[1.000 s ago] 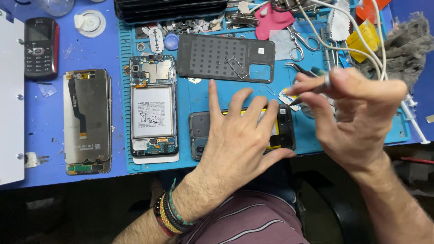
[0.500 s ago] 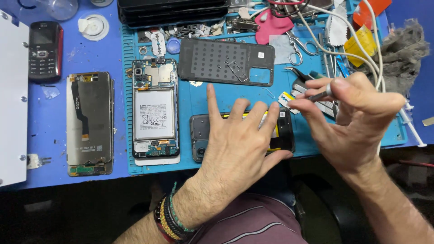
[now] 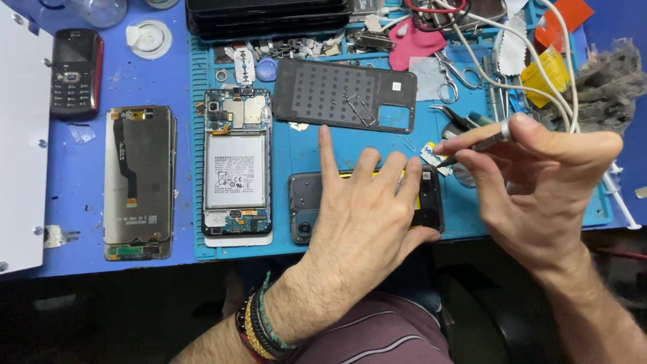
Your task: The recorder is using a screwdriver to disassemble and repair the internal components of a smartphone on a cluttered workbench.
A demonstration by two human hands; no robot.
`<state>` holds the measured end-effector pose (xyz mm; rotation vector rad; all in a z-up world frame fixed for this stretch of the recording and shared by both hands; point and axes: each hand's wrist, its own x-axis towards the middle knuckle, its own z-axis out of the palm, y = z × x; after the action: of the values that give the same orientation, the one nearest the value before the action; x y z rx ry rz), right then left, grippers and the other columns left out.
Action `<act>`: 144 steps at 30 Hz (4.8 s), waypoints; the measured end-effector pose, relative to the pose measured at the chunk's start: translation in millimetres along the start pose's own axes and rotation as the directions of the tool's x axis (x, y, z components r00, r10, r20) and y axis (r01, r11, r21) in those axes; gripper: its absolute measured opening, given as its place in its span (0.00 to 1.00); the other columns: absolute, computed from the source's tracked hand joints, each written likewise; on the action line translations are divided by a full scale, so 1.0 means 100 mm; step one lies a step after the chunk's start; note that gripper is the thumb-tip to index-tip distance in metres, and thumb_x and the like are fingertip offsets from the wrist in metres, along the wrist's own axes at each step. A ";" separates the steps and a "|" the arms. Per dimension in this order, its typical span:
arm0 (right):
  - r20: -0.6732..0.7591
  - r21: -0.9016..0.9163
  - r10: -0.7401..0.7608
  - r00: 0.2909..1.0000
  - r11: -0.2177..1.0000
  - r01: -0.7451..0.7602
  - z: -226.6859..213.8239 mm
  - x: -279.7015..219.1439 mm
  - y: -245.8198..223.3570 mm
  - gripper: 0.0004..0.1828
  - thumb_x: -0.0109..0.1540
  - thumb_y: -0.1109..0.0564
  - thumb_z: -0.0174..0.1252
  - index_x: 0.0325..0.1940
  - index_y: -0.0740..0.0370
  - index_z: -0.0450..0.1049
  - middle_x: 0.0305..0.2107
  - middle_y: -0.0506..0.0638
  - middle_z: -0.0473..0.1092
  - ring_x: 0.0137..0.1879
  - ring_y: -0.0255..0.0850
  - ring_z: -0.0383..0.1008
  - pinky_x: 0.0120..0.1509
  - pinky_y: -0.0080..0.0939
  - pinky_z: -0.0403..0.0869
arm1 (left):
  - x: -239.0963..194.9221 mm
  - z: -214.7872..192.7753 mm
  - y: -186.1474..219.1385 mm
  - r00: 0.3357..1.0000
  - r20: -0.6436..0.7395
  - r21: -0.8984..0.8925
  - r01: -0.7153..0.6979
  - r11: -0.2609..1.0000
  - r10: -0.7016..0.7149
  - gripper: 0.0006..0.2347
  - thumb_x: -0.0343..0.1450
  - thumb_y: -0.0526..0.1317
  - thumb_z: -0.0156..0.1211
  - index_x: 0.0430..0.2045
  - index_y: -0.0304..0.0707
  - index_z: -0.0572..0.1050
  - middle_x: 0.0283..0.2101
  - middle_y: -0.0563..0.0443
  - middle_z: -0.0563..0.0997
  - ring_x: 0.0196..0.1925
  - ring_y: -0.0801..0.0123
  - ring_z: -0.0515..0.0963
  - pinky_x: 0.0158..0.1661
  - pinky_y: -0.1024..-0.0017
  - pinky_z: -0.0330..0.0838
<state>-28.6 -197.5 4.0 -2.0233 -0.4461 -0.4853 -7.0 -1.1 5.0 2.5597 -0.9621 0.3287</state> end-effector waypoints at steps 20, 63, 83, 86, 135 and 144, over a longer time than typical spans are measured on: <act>-0.085 0.019 -0.028 0.996 0.999 0.030 0.04 0.01 0.15 0.35 0.58 0.72 0.64 0.61 0.50 0.56 0.46 0.55 0.70 0.51 0.42 0.81 0.50 0.32 0.83 | 0.00 0.04 0.04 1.000 0.003 -0.042 -0.009 0.999 0.010 0.36 0.59 0.58 0.70 0.52 0.23 0.73 0.39 0.42 0.73 0.46 0.50 0.70 0.63 0.15 0.36; -0.117 0.033 0.008 0.993 0.999 -0.004 0.09 -0.06 0.17 0.34 0.61 0.75 0.58 0.59 0.52 0.48 0.48 0.62 0.69 0.48 0.45 0.82 0.44 0.35 0.87 | 0.01 0.09 0.04 0.998 0.063 -0.004 -0.018 1.000 0.018 0.36 0.60 0.60 0.71 0.50 0.24 0.73 0.41 0.41 0.73 0.46 0.53 0.70 0.62 0.11 0.34; -0.272 -0.179 -0.138 0.952 0.980 0.091 0.29 -0.11 0.08 0.35 0.63 0.75 0.64 0.61 0.62 0.47 0.47 0.63 0.62 0.47 0.49 0.79 0.47 0.41 0.84 | -0.06 0.07 0.08 0.999 -0.033 0.068 -0.005 0.998 0.007 0.37 0.59 0.59 0.70 0.55 0.28 0.71 0.42 0.44 0.73 0.45 0.54 0.71 0.64 0.13 0.36; -0.356 -0.142 -0.101 0.929 0.989 0.053 0.25 -0.13 -0.07 0.34 0.66 0.80 0.58 0.63 0.66 0.44 0.54 0.68 0.55 0.50 0.57 0.75 0.54 0.51 0.82 | -0.08 0.06 0.09 1.000 -0.026 0.058 -0.009 0.998 0.010 0.36 0.61 0.58 0.68 0.61 0.36 0.69 0.45 0.43 0.73 0.47 0.54 0.70 0.64 0.13 0.35; -0.437 -0.032 0.044 0.898 0.997 -0.065 0.24 -0.18 -0.01 0.31 0.67 0.78 0.54 0.60 0.62 0.41 0.46 0.72 0.63 0.40 0.56 0.77 0.49 0.50 0.82 | 0.68 -0.02 -1.22 0.975 -0.065 0.472 -0.157 0.867 0.211 0.15 0.67 0.48 0.64 0.39 0.40 0.70 0.34 0.50 0.77 0.34 0.61 0.77 0.43 0.56 0.61; -0.417 -0.043 0.021 0.909 0.998 -0.043 0.23 -0.17 -0.02 0.30 0.68 0.78 0.52 0.60 0.62 0.41 0.47 0.71 0.61 0.39 0.55 0.76 0.50 0.50 0.82 | 0.70 0.05 -1.33 0.971 0.030 0.555 -0.212 0.804 0.236 0.05 0.74 0.41 0.56 0.37 0.43 0.71 0.32 0.52 0.83 0.22 0.64 0.80 0.41 0.59 0.63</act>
<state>-40.2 -178.6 -13.7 -1.9016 -0.1377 -0.8936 134.4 48.1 -11.3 2.9285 -1.3168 0.8386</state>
